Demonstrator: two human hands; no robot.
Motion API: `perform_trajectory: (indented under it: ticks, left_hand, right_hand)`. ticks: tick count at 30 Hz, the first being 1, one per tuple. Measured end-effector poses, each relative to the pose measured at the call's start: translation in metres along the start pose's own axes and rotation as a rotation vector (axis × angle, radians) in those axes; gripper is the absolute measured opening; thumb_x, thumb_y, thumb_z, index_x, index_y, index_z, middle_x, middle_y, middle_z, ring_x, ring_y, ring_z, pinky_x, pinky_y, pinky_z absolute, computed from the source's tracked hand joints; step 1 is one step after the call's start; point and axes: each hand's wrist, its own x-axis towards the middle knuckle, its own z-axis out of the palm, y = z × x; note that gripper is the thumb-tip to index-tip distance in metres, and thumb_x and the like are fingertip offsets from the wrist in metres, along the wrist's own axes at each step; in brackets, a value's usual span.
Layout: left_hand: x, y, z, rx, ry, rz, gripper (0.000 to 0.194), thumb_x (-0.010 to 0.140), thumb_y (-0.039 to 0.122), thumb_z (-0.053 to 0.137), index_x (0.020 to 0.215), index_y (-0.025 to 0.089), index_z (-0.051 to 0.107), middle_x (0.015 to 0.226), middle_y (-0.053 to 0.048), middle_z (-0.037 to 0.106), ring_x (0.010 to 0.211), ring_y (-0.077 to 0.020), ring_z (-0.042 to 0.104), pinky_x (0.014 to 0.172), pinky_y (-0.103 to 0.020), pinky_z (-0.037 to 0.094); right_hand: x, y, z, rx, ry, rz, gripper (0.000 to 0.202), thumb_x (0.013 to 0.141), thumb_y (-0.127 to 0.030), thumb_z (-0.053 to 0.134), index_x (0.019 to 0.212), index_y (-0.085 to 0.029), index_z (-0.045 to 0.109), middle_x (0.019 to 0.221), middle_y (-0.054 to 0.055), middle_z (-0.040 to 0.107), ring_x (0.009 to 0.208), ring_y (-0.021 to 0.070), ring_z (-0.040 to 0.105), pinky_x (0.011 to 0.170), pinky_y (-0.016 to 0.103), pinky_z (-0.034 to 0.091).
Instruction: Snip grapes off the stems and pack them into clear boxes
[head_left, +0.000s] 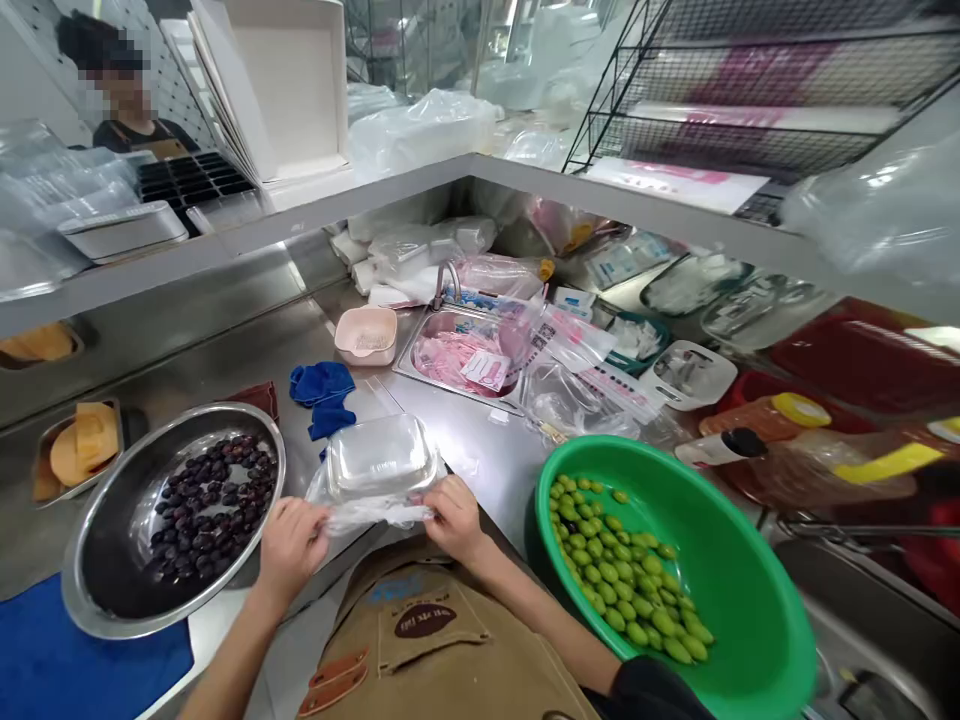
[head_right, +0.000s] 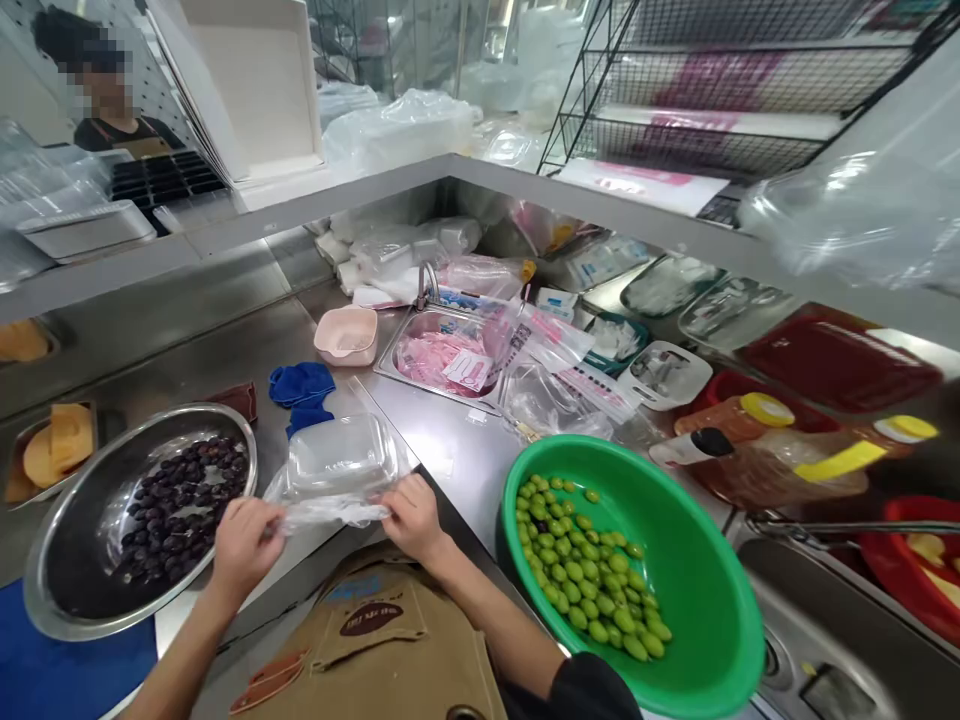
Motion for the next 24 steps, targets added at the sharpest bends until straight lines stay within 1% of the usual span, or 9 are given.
perform_trajectory:
  ticks: [3, 6, 10, 13, 16, 18, 20, 21, 24]
  left_hand:
    - [-0.042, 0.010, 0.034, -0.051, 0.070, -0.231, 0.018, 0.091, 0.007, 0.060, 0.088, 0.025, 0.060, 0.071, 0.003, 0.068, 0.066, -0.0189, 0.066, 0.077, -0.035, 0.051]
    - [-0.086, 0.016, 0.072, -0.162, 0.016, -0.588, 0.004, 0.088, 0.026, 0.066, 0.087, 0.024, 0.063, 0.081, -0.003, 0.076, 0.078, -0.0246, 0.073, 0.079, -0.039, 0.057]
    - [-0.118, 0.016, 0.111, -0.467, -0.126, -1.045, 0.031, 0.078, 0.047, 0.072, 0.094, 0.022, 0.062, 0.087, -0.008, 0.076, 0.084, -0.0289, 0.074, 0.081, -0.043, 0.060]
    - [-0.118, 0.007, 0.121, -0.664, -0.123, -1.234, 0.043, 0.066, 0.050, 0.078, 0.094, 0.022, 0.060, 0.085, -0.007, 0.074, 0.083, -0.0289, 0.073, 0.084, -0.045, 0.060]
    - [-0.099, -0.006, 0.106, -0.729, 0.020, -1.372, 0.052, 0.067, 0.059, 0.080, 0.097, 0.022, 0.058, 0.092, -0.009, 0.075, 0.089, -0.0293, 0.075, 0.086, -0.047, 0.061]
    - [-0.077, -0.010, 0.081, -0.709, 0.186, -1.334, 0.053, 0.081, 0.064, 0.075, 0.107, 0.022, 0.058, 0.108, -0.013, 0.076, 0.101, -0.0302, 0.077, 0.091, -0.047, 0.062]
    - [-0.048, -0.008, 0.050, -0.682, 0.324, -1.154, 0.047, 0.098, 0.060, 0.067, 0.124, 0.022, 0.058, 0.127, -0.016, 0.073, 0.116, -0.0309, 0.076, 0.098, -0.047, 0.062]
    - [-0.031, -0.004, 0.035, -0.662, 0.345, -1.028, 0.044, 0.103, 0.055, 0.064, 0.131, 0.022, 0.058, 0.136, -0.017, 0.071, 0.125, -0.0313, 0.073, 0.104, -0.048, 0.061]
    - [0.022, 0.013, 0.001, -0.459, 0.168, -0.660, 0.049, 0.102, 0.045, 0.072, 0.145, 0.025, 0.058, 0.154, -0.017, 0.062, 0.150, -0.0348, 0.059, 0.125, -0.056, 0.049]
  right_hand:
    - [-0.030, 0.014, 0.005, 0.072, 0.000, 0.151, 0.019, 0.095, -0.011, 0.065, 0.085, -0.026, 0.060, 0.074, 0.000, 0.065, 0.069, 0.0194, 0.058, 0.066, 0.034, 0.044]
    - [-0.062, 0.032, 0.009, 0.151, -0.130, 0.420, 0.011, 0.085, -0.014, 0.065, 0.082, -0.025, 0.063, 0.078, 0.001, 0.069, 0.075, 0.0210, 0.064, 0.070, 0.033, 0.048]
    - [-0.085, 0.051, 0.025, 0.296, -0.317, 0.994, 0.010, 0.066, -0.024, 0.065, 0.077, -0.023, 0.066, 0.081, 0.004, 0.073, 0.083, 0.0246, 0.069, 0.083, 0.037, 0.055]
    - [-0.082, 0.059, 0.037, 0.315, -0.337, 1.188, 0.014, 0.059, -0.028, 0.061, 0.072, -0.024, 0.062, 0.072, 0.003, 0.071, 0.073, 0.0243, 0.068, 0.075, 0.036, 0.056]
    - [-0.065, 0.065, 0.037, 0.274, -0.296, 1.221, 0.012, 0.061, -0.033, 0.059, 0.070, -0.025, 0.060, 0.065, 0.002, 0.069, 0.068, 0.0235, 0.065, 0.069, 0.035, 0.054]
    - [-0.049, 0.070, 0.030, 0.224, -0.225, 1.227, 0.013, 0.065, -0.037, 0.059, 0.070, -0.025, 0.061, 0.067, 0.002, 0.070, 0.068, 0.0238, 0.065, 0.072, 0.036, 0.054]
    - [-0.027, 0.077, 0.020, 0.161, -0.130, 1.227, 0.016, 0.069, -0.041, 0.059, 0.071, -0.026, 0.062, 0.069, 0.004, 0.071, 0.070, 0.0243, 0.064, 0.077, 0.039, 0.054]
    - [-0.013, 0.083, 0.016, 0.130, -0.078, 1.223, 0.018, 0.071, -0.043, 0.059, 0.073, -0.025, 0.064, 0.072, 0.004, 0.071, 0.071, 0.0247, 0.065, 0.080, 0.040, 0.054]
    - [0.046, 0.113, 0.010, 0.071, 0.067, 1.166, 0.022, 0.078, -0.045, 0.063, 0.085, -0.025, 0.068, 0.085, 0.006, 0.075, 0.084, 0.0257, 0.068, 0.091, 0.042, 0.056]
